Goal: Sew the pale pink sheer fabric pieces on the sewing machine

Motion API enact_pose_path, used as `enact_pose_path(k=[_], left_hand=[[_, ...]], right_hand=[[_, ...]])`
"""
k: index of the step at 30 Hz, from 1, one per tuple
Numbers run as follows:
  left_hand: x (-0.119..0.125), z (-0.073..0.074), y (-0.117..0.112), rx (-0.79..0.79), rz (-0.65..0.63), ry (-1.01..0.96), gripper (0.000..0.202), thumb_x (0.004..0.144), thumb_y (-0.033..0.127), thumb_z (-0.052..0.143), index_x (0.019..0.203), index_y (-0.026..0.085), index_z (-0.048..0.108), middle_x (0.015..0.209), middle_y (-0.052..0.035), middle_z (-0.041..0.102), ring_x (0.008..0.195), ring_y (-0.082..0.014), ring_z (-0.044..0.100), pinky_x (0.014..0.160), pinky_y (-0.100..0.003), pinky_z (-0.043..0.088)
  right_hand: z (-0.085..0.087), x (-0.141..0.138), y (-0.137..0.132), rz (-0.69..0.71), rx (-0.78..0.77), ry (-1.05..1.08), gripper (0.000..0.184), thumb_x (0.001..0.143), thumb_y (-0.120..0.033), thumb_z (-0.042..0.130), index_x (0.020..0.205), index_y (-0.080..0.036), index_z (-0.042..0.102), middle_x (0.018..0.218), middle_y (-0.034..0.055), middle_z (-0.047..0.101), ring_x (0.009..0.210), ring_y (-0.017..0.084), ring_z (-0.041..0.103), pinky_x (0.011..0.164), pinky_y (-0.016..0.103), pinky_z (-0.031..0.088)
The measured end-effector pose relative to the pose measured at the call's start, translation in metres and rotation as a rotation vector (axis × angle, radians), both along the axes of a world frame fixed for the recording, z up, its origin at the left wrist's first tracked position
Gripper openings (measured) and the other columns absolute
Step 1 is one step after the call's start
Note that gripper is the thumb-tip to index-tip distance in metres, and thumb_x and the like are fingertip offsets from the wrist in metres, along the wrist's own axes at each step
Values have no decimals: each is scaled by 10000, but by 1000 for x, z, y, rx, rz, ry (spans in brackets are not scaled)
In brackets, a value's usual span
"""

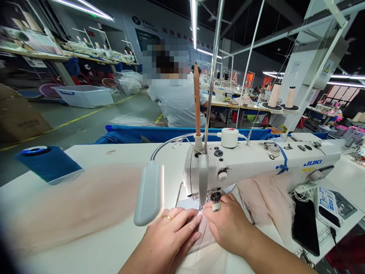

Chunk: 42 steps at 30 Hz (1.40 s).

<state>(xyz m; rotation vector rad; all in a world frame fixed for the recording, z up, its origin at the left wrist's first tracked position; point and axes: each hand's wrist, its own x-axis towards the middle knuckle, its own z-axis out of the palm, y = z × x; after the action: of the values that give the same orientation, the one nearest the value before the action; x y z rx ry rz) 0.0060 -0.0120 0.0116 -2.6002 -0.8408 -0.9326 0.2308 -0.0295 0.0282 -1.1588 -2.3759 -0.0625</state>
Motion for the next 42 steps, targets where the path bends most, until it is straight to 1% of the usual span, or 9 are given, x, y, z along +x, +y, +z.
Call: enact_pose_path(k=[11,14,18,21,24,27,31,37,42], left_hand=[[-2,-2,3,-31,2,24,132,999,166,626,1025,199,751,966,-58,782,807,-281,705,700,-399,494],[-2,0,2,-85,-23,-4,148,1018,162,610,1064,212,742,1000,-64,783,824,-275,694,709,-385,488],[-3,-1,2,-235,-72,-97,216,1056,156,517,1035,234,718,1031,-69,759,874,-274,673,758,-389,495],[-6,-7,6,-353,-112,-144,355,1059,130,417,1101,257,746,1088,-82,744,942,-282,656,814,-403,507],[-9,-10,12,-455,-127,-165,485,958,73,403,1197,296,761,1154,-76,731,1009,-295,638,867,-425,523],[-9,-7,18,-522,-132,-166,428,879,108,475,1132,297,764,1062,-53,710,976,-291,626,859,-414,531],[-1,1,21,-520,-116,-191,205,926,180,526,887,262,710,907,-29,676,869,-264,603,795,-372,519],[2,-3,23,-471,-146,-227,232,1016,225,530,848,244,689,962,-47,701,930,-269,615,826,-382,501],[-2,-7,24,-454,-183,-231,280,1068,223,506,878,245,710,980,-49,706,966,-270,602,877,-397,477]], right_hand=[[3,1,1,-12,-32,13,259,960,-49,592,1088,-217,743,1188,71,807,1092,276,676,957,382,530],[6,3,-6,-16,-40,9,72,1044,-208,644,1043,-215,716,1140,81,801,1026,281,661,935,400,513],[9,5,-21,133,-152,-42,387,967,-570,832,1045,-235,656,1059,39,775,1023,276,663,984,423,482],[10,6,-27,164,-186,-63,225,1046,-420,755,1046,-230,634,1140,48,756,1088,258,664,1003,408,469],[12,8,-25,114,-239,74,87,1085,-220,570,1021,-229,630,1050,49,761,1001,240,668,945,385,493],[17,10,-19,44,-336,348,173,1109,-291,500,1011,-237,632,1001,57,754,967,242,684,918,364,535],[24,10,-13,24,-486,591,240,1119,-371,468,1006,-232,628,1008,47,751,970,229,707,917,333,559],[27,10,-14,27,-505,586,306,1144,-420,465,1050,-221,678,1076,65,785,983,232,720,933,335,562],[27,12,-14,91,-381,437,397,1174,-373,412,940,-229,699,1035,72,774,971,232,711,937,342,539]])
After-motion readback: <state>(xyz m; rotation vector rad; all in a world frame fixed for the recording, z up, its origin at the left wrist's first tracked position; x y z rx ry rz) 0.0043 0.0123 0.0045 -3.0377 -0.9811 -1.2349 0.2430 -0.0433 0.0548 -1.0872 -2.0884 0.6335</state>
